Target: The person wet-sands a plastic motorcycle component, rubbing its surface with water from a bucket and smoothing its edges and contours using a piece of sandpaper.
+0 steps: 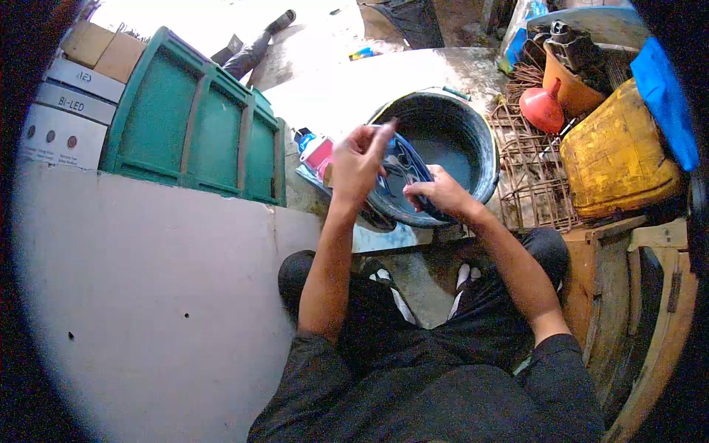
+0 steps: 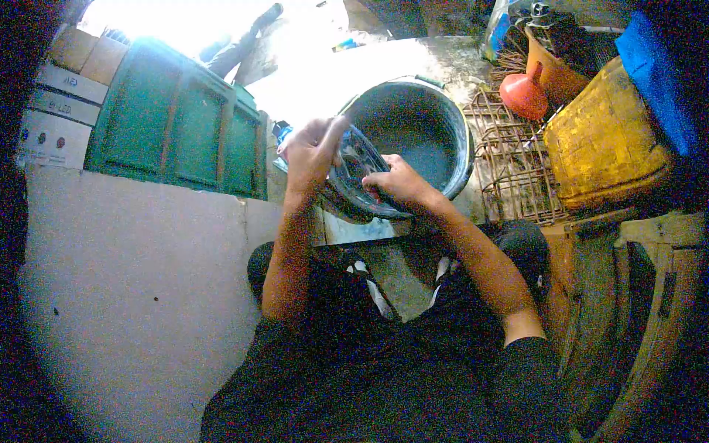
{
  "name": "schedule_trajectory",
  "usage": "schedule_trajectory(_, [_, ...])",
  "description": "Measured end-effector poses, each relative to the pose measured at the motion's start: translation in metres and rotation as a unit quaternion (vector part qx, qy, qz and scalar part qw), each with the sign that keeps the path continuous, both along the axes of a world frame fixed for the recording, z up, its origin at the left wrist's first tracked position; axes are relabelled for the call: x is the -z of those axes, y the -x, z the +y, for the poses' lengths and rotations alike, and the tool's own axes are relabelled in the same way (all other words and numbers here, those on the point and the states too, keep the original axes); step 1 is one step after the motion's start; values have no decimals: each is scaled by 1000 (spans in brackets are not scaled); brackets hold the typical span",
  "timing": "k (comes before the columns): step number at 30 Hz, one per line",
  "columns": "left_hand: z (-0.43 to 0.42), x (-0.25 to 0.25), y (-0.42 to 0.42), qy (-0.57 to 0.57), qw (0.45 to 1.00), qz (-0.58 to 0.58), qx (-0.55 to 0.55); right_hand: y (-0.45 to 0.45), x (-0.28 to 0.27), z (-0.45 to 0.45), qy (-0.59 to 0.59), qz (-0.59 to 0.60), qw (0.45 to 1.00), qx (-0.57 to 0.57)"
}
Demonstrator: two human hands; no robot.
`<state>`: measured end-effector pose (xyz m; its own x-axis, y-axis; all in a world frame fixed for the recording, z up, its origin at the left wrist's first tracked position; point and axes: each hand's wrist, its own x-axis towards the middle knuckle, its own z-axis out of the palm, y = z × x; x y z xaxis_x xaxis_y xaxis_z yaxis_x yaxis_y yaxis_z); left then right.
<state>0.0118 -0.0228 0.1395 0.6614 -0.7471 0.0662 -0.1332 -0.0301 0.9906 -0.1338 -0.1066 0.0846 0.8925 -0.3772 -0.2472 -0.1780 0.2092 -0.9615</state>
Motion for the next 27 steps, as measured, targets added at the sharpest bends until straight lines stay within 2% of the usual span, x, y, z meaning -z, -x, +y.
schedule_trajectory(2, [-1,1,-6,-20,999,-23,-38,3,-1,1,12,12,1000,-5])
schedule_trajectory(5, [3,-2,-1,-2,998,40,55,0,-3,0,1,12,1000,-1])
schedule_trajectory(6, [2,3,-6,-2,998,40,54,0,-3,1,-5,11,1000,-1])
schedule_trajectory(8, [0,10,-15,9,998,0,-58,3,-1,2,-14,13,1000,0])
schedule_trajectory(10, [-2,8,-13,-2,999,4,-43,2,-1,0,-6,16,1000,-1])
schedule_trajectory(12, [1,0,-2,8,999,18,37,0,0,-2,-11,18,1000,0])
schedule_trajectory(13, [-2,5,-5,5,1000,-2,-12,1,2,-1,-19,24,1000,-1])
schedule_trajectory(16, [-3,8,-14,7,1000,19,-10,1,3,0,-10,7,1000,0])
schedule_trajectory(18, [1,2,-5,10,998,36,53,0,4,-2,-13,6,1000,-2])
schedule_trajectory(20, [-4,7,-10,-7,998,18,-54,1,7,-1,-20,10,1000,-8])
schedule_trajectory(21, [-2,10,-9,-9,998,20,-54,0,7,1,-11,8,1000,-4])
schedule_trajectory(24, [0,1,-5,-26,998,44,39,0,4,-1,-4,7,1000,0])
schedule_trajectory(27, [0,10,-11,-29,999,16,-25,-1,5,1,-18,16,1000,-4])
